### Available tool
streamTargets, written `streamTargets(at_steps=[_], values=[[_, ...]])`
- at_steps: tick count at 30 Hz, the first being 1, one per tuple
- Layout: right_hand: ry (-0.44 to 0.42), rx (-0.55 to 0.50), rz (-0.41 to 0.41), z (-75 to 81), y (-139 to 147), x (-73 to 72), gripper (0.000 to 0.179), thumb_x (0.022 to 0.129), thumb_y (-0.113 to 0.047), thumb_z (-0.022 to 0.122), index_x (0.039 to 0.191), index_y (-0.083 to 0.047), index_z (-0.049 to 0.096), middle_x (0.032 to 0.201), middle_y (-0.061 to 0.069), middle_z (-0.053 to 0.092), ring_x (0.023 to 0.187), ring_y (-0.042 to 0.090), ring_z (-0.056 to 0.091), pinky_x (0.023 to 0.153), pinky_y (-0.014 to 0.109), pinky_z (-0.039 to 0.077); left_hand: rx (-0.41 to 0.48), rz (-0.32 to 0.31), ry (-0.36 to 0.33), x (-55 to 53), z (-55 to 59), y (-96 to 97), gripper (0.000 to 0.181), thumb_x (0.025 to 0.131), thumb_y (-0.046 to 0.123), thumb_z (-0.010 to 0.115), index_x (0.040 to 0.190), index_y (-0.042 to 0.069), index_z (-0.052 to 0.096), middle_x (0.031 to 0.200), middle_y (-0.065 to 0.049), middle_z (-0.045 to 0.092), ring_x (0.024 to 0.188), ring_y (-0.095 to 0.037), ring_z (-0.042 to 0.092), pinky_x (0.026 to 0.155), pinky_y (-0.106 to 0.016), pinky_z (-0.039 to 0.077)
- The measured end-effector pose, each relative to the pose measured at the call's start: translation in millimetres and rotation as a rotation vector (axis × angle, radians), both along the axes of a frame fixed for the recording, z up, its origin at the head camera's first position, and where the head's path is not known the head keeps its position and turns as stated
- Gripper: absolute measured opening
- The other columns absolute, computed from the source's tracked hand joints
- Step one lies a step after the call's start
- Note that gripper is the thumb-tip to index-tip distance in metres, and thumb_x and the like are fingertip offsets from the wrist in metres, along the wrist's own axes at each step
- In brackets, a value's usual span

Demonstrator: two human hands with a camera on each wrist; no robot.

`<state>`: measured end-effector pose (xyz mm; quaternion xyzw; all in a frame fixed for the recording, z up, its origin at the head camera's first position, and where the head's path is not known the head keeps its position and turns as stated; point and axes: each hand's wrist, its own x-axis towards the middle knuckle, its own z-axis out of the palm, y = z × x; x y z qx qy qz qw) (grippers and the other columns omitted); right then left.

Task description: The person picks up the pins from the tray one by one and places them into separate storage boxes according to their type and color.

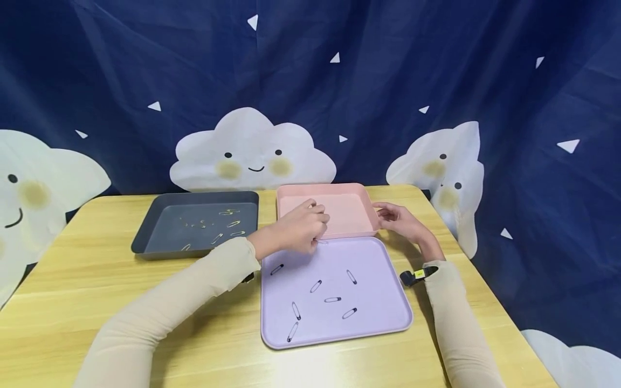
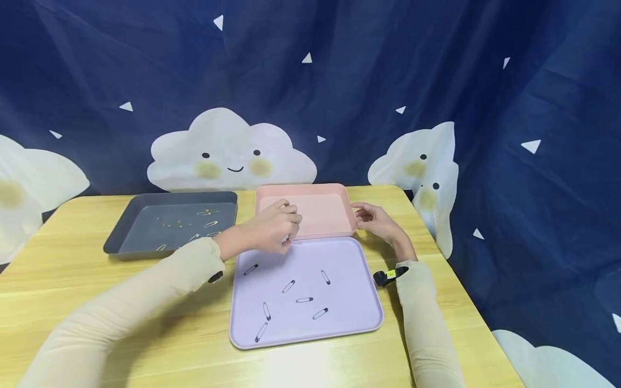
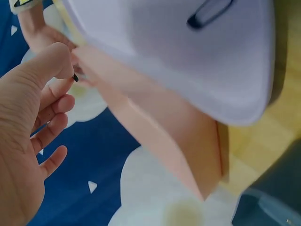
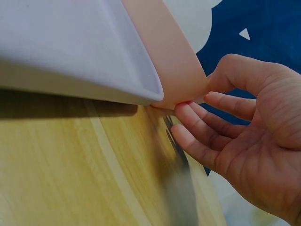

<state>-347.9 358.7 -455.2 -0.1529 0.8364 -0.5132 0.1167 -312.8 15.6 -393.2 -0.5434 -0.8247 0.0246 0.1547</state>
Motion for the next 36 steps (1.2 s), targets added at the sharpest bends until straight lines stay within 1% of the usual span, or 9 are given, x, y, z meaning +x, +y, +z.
streamTargets(at_steps=[3, 6, 9, 12, 17, 21, 24, 27, 36], values=[[0.003, -0.004, -0.003, 0.0, 0, 0.2, 0.057, 0.096, 0.005, 0.058, 0.150, 0.006, 0.042, 0.127, 0.035, 0.057, 0.110, 0.029, 0.059, 0.082, 0.018, 0.052, 0.027, 0.002, 0.036, -8.5, 9.5, -4.6, 0.008, 0.071, 0.016, 0.074, 0.067, 0.017, 0.068, 0.084, 0.003, 0.063, 0.086, -0.022, 0.053, 0.089, -0.040, 0.043], [0.014, -0.009, -0.002, -0.4, -2, 0.7, 0.055, 0.096, 0.006, 0.058, 0.149, 0.008, 0.042, 0.126, 0.036, 0.057, 0.108, 0.028, 0.059, 0.080, 0.018, 0.052, 0.068, 0.018, 0.052, -18.3, 18.8, -10.9, 0.010, 0.069, 0.015, 0.074, 0.063, 0.017, 0.066, 0.083, 0.002, 0.063, 0.087, -0.022, 0.054, 0.086, -0.040, 0.043], [0.017, -0.016, 0.003, -3.4, -3, 1.0, 0.055, 0.096, 0.005, 0.058, 0.149, 0.009, 0.041, 0.127, 0.036, 0.057, 0.108, 0.026, 0.060, 0.079, 0.019, 0.052, 0.125, 0.036, 0.055, -30.5, 24.4, -16.4, 0.012, 0.066, 0.013, 0.074, 0.060, 0.017, 0.064, 0.083, 0.002, 0.063, 0.088, -0.023, 0.054, 0.087, -0.041, 0.043], [0.011, -0.019, 0.004, -5.4, -3, 0.9, 0.055, 0.096, 0.005, 0.057, 0.149, 0.009, 0.041, 0.127, 0.036, 0.057, 0.107, 0.023, 0.060, 0.079, 0.020, 0.052, 0.165, 0.057, 0.069, -43.9, 26.6, -20.6, 0.010, 0.065, 0.013, 0.074, 0.061, 0.016, 0.065, 0.082, 0.001, 0.063, 0.089, -0.023, 0.055, 0.089, -0.043, 0.043], [-0.009, -0.010, -0.016, -4.4, -2, 1.5, 0.055, 0.096, 0.006, 0.057, 0.149, 0.005, 0.043, 0.127, 0.035, 0.057, 0.105, 0.021, 0.060, 0.079, 0.020, 0.052, 0.181, 0.116, 0.069, -63.6, 23.3, -22.3, 0.004, 0.067, 0.014, 0.074, 0.066, 0.015, 0.070, 0.082, 0.001, 0.064, 0.089, -0.024, 0.056, 0.091, -0.043, 0.043], [-0.010, -0.010, -0.016, -1.1, 0, 1.6, 0.055, 0.097, 0.005, 0.057, 0.150, 0.005, 0.043, 0.129, 0.035, 0.057, 0.108, 0.027, 0.060, 0.080, 0.018, 0.052, 0.184, 0.151, 0.083, -75.9, 17.5, -20.7, 0.004, 0.068, 0.013, 0.072, 0.066, 0.014, 0.070, 0.083, -0.001, 0.064, 0.089, -0.026, 0.057, 0.091, -0.044, 0.043], [-0.011, -0.005, -0.011, 0.1, 0, 2.3, 0.055, 0.097, 0.004, 0.056, 0.151, 0.005, 0.042, 0.130, 0.035, 0.056, 0.112, 0.032, 0.059, 0.082, 0.018, 0.052, 0.188, 0.164, 0.107, -81.9, 11.6, -20.8, 0.004, 0.068, 0.012, 0.072, 0.066, 0.013, 0.069, 0.082, -0.002, 0.064, 0.088, -0.027, 0.057, 0.090, -0.043, 0.043], [-0.013, -0.004, -0.014, 0.3, -1, 2.7, 0.055, 0.097, 0.004, 0.057, 0.151, 0.004, 0.042, 0.131, 0.035, 0.056, 0.113, 0.033, 0.058, 0.082, 0.018, 0.053, 0.185, 0.180, 0.115, -87.1, 7.2, -20.8, 0.004, 0.069, 0.013, 0.072, 0.067, 0.012, 0.069, 0.082, -0.002, 0.063, 0.087, -0.027, 0.056, 0.088, -0.043, 0.043], [0.004, -0.041, -0.001, -4.9, 0, 0.5, 0.055, 0.095, 0.006, 0.057, 0.149, 0.007, 0.043, 0.128, 0.037, 0.056, 0.106, 0.019, 0.060, 0.083, 0.017, 0.053, 0.135, 0.274, 0.067, -98.4, 0.3, -20.1, 0.003, 0.071, 0.015, 0.070, 0.069, 0.013, 0.069, 0.087, -0.003, 0.065, 0.091, -0.027, 0.056, 0.092, -0.044, 0.043]])
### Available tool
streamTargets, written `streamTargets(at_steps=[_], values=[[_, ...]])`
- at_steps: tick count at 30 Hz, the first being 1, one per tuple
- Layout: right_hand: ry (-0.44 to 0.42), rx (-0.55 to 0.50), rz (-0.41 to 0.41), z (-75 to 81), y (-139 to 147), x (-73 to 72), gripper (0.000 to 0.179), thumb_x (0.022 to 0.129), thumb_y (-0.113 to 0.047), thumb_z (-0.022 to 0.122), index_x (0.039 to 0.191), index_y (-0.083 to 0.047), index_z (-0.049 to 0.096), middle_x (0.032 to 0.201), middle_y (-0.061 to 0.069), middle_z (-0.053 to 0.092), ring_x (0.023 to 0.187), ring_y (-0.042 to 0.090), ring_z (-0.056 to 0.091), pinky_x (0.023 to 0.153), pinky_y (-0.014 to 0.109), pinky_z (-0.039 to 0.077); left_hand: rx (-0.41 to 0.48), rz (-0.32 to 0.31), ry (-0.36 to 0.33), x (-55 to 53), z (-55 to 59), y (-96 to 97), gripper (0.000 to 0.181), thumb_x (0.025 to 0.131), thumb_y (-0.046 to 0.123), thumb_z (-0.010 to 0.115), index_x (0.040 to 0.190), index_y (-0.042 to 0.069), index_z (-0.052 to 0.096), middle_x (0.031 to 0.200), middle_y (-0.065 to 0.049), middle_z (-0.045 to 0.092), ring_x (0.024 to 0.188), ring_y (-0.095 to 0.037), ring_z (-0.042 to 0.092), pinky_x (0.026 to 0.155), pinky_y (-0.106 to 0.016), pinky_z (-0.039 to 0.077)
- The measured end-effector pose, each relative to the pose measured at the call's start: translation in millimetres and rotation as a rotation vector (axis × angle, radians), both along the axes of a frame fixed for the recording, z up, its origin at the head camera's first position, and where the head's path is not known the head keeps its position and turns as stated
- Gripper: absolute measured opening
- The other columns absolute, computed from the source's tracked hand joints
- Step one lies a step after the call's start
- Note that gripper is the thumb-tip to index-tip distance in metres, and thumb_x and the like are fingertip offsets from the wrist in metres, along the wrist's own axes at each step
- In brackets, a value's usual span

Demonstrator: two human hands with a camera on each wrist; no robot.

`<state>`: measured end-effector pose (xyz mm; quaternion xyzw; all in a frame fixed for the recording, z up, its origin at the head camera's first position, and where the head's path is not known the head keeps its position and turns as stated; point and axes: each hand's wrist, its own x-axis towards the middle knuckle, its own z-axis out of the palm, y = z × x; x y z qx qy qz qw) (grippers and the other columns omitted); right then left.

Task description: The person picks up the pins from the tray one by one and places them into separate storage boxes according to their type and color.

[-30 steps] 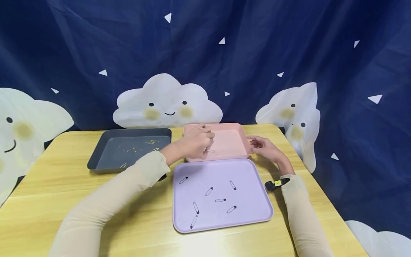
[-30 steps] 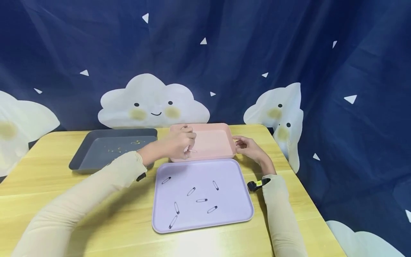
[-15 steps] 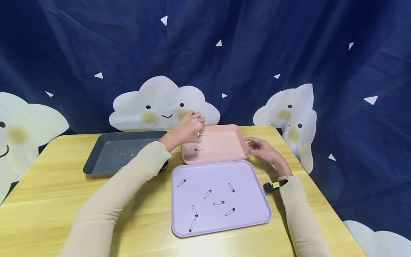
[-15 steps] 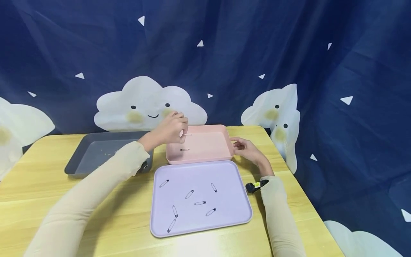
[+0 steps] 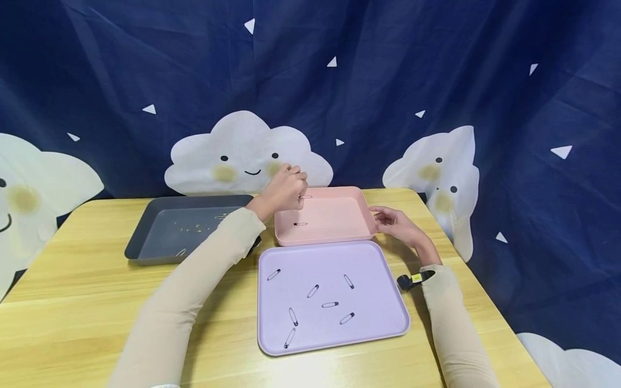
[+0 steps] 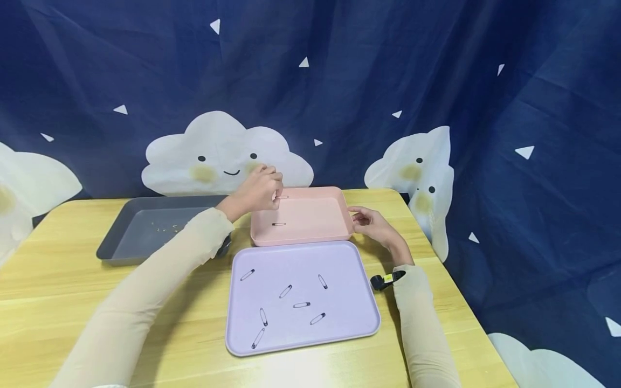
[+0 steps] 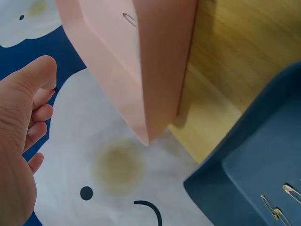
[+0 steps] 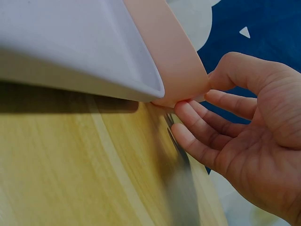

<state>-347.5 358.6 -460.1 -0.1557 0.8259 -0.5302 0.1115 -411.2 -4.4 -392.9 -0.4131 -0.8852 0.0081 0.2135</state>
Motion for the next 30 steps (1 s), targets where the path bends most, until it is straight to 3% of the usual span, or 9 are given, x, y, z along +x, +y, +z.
streamTargets(at_steps=[9, 21, 30], values=[[-0.010, 0.005, -0.009, 0.9, 0, -0.3, 0.054, 0.096, 0.005, 0.057, 0.148, 0.005, 0.045, 0.129, 0.036, 0.057, 0.105, 0.018, 0.060, 0.083, 0.018, 0.053, -0.052, 0.059, -0.063, -3.6, -8.5, 2.5, 0.006, 0.075, 0.018, 0.071, 0.071, 0.014, 0.071, 0.092, -0.003, 0.065, 0.094, -0.026, 0.056, 0.095, -0.044, 0.042], [-0.019, 0.001, -0.010, 1.9, 0, -0.9, 0.056, 0.095, 0.006, 0.056, 0.150, 0.004, 0.044, 0.128, 0.035, 0.056, 0.104, 0.018, 0.059, 0.082, 0.018, 0.054, -0.084, 0.082, -0.113, -3.6, -19.3, 0.7, 0.008, 0.075, 0.021, 0.073, 0.074, 0.014, 0.070, 0.095, -0.003, 0.064, 0.098, -0.027, 0.055, 0.101, -0.047, 0.041], [-0.017, 0.010, -0.011, 1.0, 1, -2.2, 0.056, 0.095, 0.006, 0.057, 0.149, 0.004, 0.044, 0.128, 0.035, 0.057, 0.106, 0.020, 0.059, 0.082, 0.018, 0.054, -0.091, 0.099, -0.131, -4.4, -22.6, 0.7, 0.007, 0.074, 0.019, 0.072, 0.072, 0.014, 0.068, 0.093, -0.003, 0.064, 0.096, -0.027, 0.054, 0.097, -0.045, 0.040]])
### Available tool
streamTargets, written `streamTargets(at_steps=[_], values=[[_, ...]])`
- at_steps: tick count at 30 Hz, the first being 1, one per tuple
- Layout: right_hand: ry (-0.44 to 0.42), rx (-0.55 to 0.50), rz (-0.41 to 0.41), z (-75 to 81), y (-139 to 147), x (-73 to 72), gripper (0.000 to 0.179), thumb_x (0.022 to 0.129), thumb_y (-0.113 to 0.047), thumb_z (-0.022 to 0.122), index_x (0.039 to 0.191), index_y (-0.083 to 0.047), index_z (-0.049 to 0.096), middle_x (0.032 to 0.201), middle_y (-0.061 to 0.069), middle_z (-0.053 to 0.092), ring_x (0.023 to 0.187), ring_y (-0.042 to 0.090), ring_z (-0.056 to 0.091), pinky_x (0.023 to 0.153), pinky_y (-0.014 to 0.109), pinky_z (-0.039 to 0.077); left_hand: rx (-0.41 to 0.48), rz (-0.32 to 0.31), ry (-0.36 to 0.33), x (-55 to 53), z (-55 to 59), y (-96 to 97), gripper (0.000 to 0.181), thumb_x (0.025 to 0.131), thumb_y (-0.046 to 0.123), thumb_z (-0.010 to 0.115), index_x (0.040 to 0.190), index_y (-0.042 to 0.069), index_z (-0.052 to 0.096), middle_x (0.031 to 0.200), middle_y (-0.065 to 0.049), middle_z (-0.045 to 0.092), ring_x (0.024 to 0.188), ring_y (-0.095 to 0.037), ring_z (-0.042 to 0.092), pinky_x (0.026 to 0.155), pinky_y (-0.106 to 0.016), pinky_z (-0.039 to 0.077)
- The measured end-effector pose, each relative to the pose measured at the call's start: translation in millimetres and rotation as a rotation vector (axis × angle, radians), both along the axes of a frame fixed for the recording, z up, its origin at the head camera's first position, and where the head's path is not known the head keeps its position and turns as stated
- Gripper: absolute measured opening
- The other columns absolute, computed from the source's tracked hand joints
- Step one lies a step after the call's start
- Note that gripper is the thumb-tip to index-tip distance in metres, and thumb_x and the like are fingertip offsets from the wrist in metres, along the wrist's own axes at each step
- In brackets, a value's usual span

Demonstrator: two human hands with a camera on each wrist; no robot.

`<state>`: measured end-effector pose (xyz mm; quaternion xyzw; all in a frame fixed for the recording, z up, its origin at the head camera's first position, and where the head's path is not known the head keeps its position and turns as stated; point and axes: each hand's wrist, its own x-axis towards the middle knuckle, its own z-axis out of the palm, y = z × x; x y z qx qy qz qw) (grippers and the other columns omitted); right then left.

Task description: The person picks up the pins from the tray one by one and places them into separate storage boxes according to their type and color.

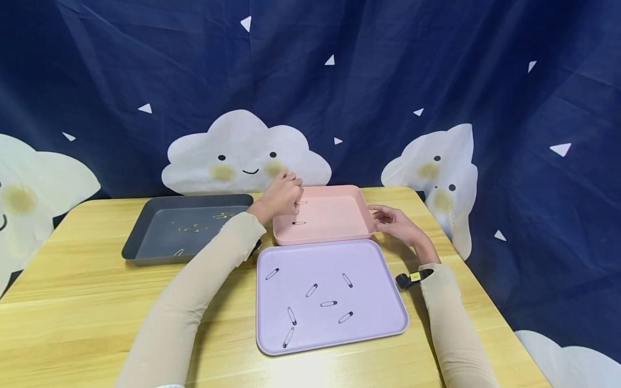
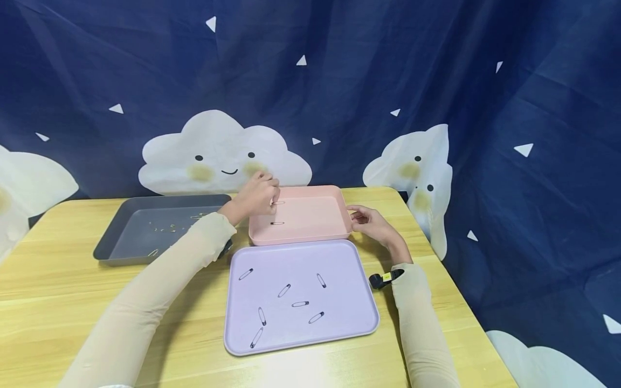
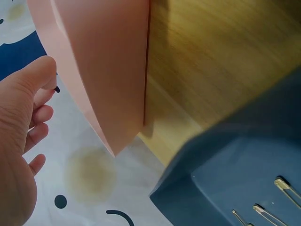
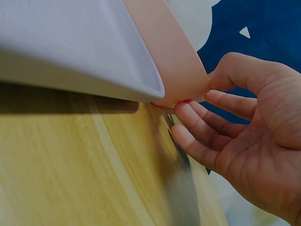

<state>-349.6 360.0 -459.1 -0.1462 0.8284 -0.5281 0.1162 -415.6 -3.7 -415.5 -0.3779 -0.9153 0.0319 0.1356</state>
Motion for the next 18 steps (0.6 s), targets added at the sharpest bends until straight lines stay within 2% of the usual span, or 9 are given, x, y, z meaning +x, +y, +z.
streamTargets(at_steps=[10, 18], values=[[-0.001, 0.004, 0.003, -0.2, 0.7, -0.4, 0.056, 0.096, 0.005, 0.056, 0.150, 0.003, 0.044, 0.129, 0.035, 0.056, 0.108, 0.023, 0.059, 0.083, 0.018, 0.053, -0.031, 0.038, -0.052, -2.0, -2.3, -1.8, 0.018, 0.079, 0.030, 0.075, 0.088, 0.015, 0.073, 0.103, -0.003, 0.067, 0.103, -0.026, 0.055, 0.100, -0.045, 0.039], [-0.002, 0.000, 0.002, -1.0, 0.6, -0.6, 0.056, 0.095, 0.005, 0.057, 0.150, 0.003, 0.044, 0.129, 0.035, 0.056, 0.106, 0.020, 0.059, 0.082, 0.018, 0.054, -0.038, 0.030, -0.043, -0.6, -2.8, -1.5, 0.019, 0.081, 0.032, 0.074, 0.091, 0.015, 0.073, 0.102, -0.003, 0.067, 0.101, -0.026, 0.055, 0.096, -0.044, 0.039]])
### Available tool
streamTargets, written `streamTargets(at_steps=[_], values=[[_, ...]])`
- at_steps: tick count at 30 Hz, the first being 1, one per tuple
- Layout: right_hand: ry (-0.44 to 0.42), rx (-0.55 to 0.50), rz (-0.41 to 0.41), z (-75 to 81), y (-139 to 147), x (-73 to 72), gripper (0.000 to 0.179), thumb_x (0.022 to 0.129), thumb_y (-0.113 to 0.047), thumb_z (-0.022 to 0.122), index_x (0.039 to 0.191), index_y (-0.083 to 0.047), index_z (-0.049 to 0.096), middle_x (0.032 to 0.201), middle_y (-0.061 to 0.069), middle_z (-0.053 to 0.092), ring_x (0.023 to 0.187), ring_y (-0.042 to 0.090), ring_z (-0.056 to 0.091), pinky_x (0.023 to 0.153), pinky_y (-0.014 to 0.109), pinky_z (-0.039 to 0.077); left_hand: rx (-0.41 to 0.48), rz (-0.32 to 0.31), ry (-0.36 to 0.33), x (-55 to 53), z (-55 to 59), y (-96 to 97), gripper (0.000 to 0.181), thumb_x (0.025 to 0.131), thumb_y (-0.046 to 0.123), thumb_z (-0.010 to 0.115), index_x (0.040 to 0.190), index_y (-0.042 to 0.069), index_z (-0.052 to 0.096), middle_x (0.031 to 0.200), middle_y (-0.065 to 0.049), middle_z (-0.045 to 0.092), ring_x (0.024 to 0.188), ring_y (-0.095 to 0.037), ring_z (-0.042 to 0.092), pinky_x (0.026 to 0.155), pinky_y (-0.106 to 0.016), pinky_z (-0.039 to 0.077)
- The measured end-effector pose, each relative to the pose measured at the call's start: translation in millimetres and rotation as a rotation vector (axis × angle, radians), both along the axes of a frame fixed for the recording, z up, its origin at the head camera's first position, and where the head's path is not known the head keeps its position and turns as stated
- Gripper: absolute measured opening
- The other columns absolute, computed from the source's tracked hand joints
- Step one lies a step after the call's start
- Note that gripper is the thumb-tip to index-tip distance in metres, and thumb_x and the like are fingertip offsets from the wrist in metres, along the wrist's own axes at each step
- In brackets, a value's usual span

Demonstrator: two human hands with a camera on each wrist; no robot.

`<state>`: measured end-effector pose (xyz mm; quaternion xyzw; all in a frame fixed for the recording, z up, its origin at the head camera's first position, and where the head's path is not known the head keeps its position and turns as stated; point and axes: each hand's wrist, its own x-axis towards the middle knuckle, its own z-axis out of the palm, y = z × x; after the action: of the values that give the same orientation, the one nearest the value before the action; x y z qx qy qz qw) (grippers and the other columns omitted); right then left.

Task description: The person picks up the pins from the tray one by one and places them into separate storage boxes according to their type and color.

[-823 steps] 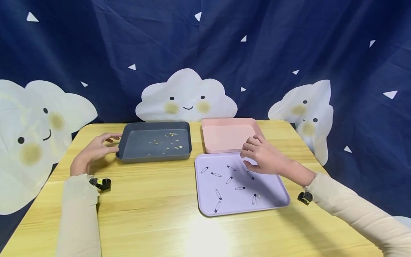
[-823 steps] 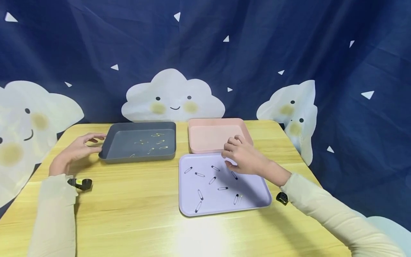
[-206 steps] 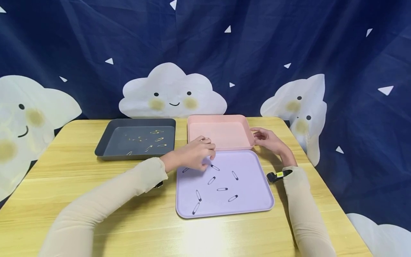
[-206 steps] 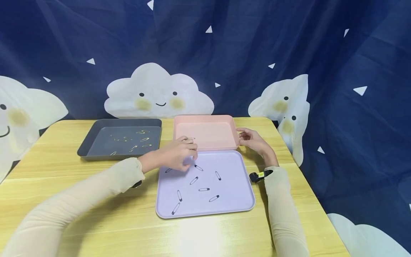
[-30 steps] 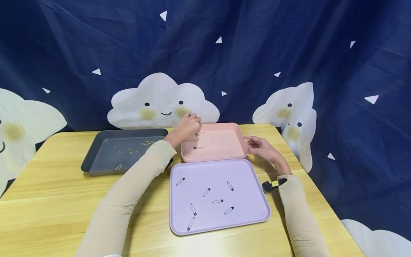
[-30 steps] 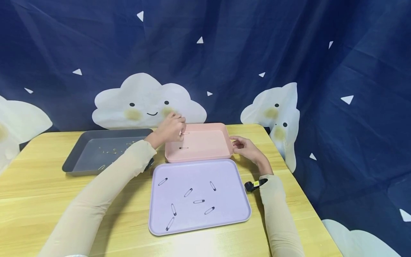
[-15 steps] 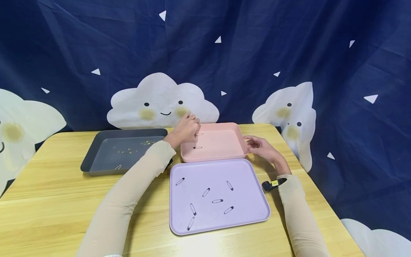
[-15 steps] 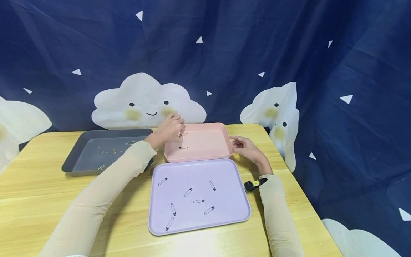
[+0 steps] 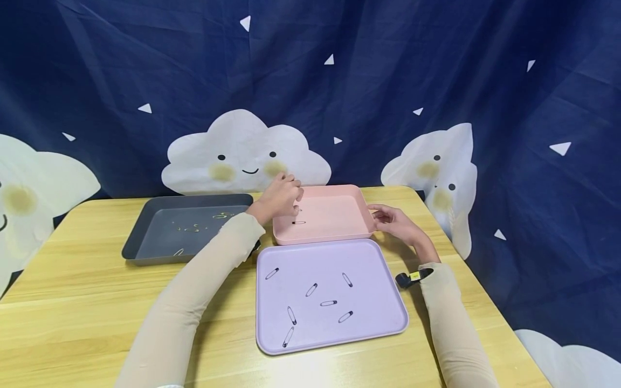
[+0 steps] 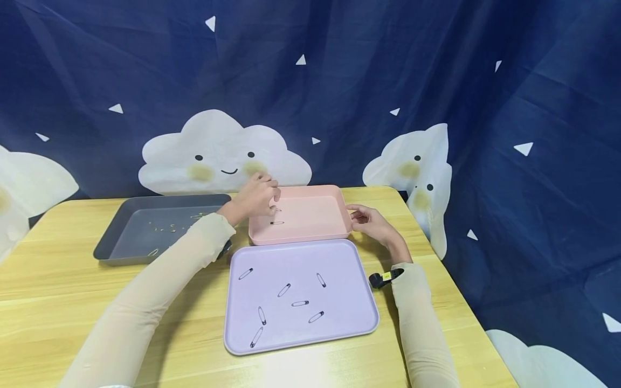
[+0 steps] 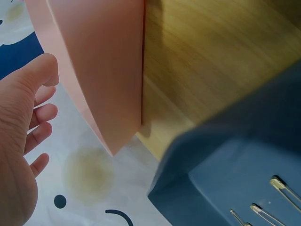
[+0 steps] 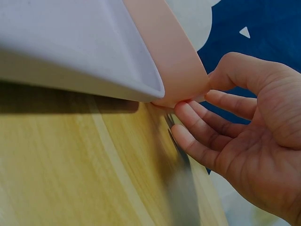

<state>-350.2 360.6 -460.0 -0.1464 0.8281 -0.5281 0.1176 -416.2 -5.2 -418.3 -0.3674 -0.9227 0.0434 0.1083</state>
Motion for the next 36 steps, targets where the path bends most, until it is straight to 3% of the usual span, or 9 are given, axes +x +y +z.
streamTargets(at_steps=[14, 24, 30, 36], values=[[0.003, 0.001, -0.001, 0.6, -1, 1.1, 0.056, 0.095, 0.005, 0.057, 0.150, 0.003, 0.044, 0.129, 0.035, 0.057, 0.107, 0.020, 0.059, 0.082, 0.018, 0.053, 0.035, -0.073, 0.031, 7.9, 3.8, 3.2, 0.014, 0.079, 0.026, 0.074, 0.088, 0.016, 0.073, 0.100, -0.001, 0.069, 0.098, -0.024, 0.056, 0.091, -0.042, 0.041], [-0.007, -0.003, -0.002, 0.9, -1, 2.4, 0.056, 0.096, 0.004, 0.058, 0.150, 0.003, 0.044, 0.130, 0.035, 0.056, 0.107, 0.020, 0.059, 0.082, 0.018, 0.054, 0.017, -0.117, 0.036, 18.2, 7.5, 11.9, 0.012, 0.079, 0.024, 0.073, 0.088, 0.016, 0.073, 0.099, -0.001, 0.067, 0.100, -0.024, 0.057, 0.096, -0.043, 0.041], [0.000, 0.002, -0.006, 0.2, 0, 1.6, 0.055, 0.096, 0.004, 0.057, 0.150, 0.003, 0.044, 0.130, 0.035, 0.057, 0.105, 0.018, 0.059, 0.082, 0.018, 0.054, 0.011, -0.189, 0.053, 31.0, 11.9, 21.7, 0.012, 0.078, 0.022, 0.073, 0.089, 0.015, 0.072, 0.099, -0.001, 0.065, 0.103, -0.024, 0.056, 0.097, -0.041, 0.040], [-0.005, 0.005, -0.007, 0.6, 0, 1.4, 0.056, 0.096, 0.003, 0.057, 0.150, 0.002, 0.044, 0.130, 0.034, 0.057, 0.105, 0.017, 0.060, 0.083, 0.020, 0.054, 0.045, -0.321, 0.151, 48.8, 13.0, 34.2, 0.010, 0.076, 0.022, 0.073, 0.084, 0.016, 0.072, 0.091, 0.000, 0.064, 0.098, -0.023, 0.058, 0.090, -0.042, 0.045]])
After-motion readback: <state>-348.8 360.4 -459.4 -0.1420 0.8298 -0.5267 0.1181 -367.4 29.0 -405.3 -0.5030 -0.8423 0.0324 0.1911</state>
